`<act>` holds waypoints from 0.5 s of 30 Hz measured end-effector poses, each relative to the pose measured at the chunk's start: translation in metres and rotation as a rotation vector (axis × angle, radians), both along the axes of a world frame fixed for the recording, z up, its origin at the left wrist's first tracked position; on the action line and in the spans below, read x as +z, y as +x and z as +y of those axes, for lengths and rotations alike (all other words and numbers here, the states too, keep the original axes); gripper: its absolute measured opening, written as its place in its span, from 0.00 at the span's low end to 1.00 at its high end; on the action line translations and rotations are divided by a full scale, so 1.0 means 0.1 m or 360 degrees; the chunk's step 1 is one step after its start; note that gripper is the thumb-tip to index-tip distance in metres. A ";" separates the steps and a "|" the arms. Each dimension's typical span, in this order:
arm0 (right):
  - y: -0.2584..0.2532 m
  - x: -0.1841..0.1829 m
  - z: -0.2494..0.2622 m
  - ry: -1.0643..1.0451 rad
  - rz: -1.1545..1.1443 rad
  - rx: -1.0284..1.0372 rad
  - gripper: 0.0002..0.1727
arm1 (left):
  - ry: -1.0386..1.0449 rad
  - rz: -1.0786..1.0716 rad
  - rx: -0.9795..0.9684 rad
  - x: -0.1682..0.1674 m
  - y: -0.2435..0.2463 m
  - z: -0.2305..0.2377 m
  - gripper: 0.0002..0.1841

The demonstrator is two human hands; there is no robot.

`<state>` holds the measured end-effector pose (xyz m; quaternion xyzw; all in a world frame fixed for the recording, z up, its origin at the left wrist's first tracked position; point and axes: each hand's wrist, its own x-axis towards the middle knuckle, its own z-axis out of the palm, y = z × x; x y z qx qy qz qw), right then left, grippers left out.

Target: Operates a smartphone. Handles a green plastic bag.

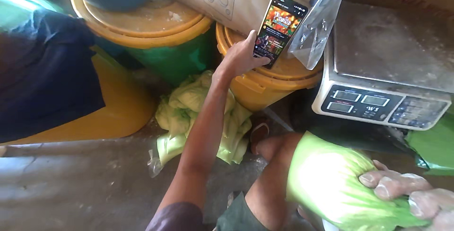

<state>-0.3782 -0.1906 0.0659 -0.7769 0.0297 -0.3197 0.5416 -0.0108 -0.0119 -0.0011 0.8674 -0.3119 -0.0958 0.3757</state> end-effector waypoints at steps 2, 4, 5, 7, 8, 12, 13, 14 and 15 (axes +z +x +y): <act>0.00 0.01 0.00 -0.0020 0.0011 -0.0005 0.20 | -0.0002 -0.0019 0.0011 -0.01 0.00 -0.01 0.41; 0.01 0.02 0.01 -0.0021 0.0024 -0.0012 0.20 | 0.0012 -0.0052 0.0023 -0.02 0.00 -0.01 0.41; 0.01 0.03 0.02 -0.0018 0.0023 -0.0016 0.20 | 0.0020 -0.0068 0.0030 -0.03 0.00 -0.02 0.40; 0.02 0.03 0.03 -0.0025 0.0015 -0.0027 0.20 | 0.0017 -0.0051 0.0028 -0.02 0.00 -0.02 0.41; 0.02 0.03 0.02 -0.0026 0.0009 -0.0017 0.20 | 0.0009 -0.0032 0.0019 -0.01 0.00 -0.01 0.42; 0.02 0.00 0.00 -0.0014 -0.0009 0.0001 0.21 | 0.0000 -0.0010 -0.0040 -0.01 0.02 0.01 0.43; 0.01 0.00 0.00 -0.0015 -0.0007 0.0007 0.21 | -0.0002 -0.0018 -0.0048 -0.01 0.02 0.01 0.42; 0.01 0.00 -0.02 -0.0015 -0.0007 0.0020 0.21 | -0.0001 -0.0025 -0.0051 -0.01 0.02 0.02 0.42; 0.01 -0.01 -0.03 -0.0023 -0.0003 0.0036 0.21 | 0.0002 -0.0031 -0.0049 -0.01 0.03 0.01 0.41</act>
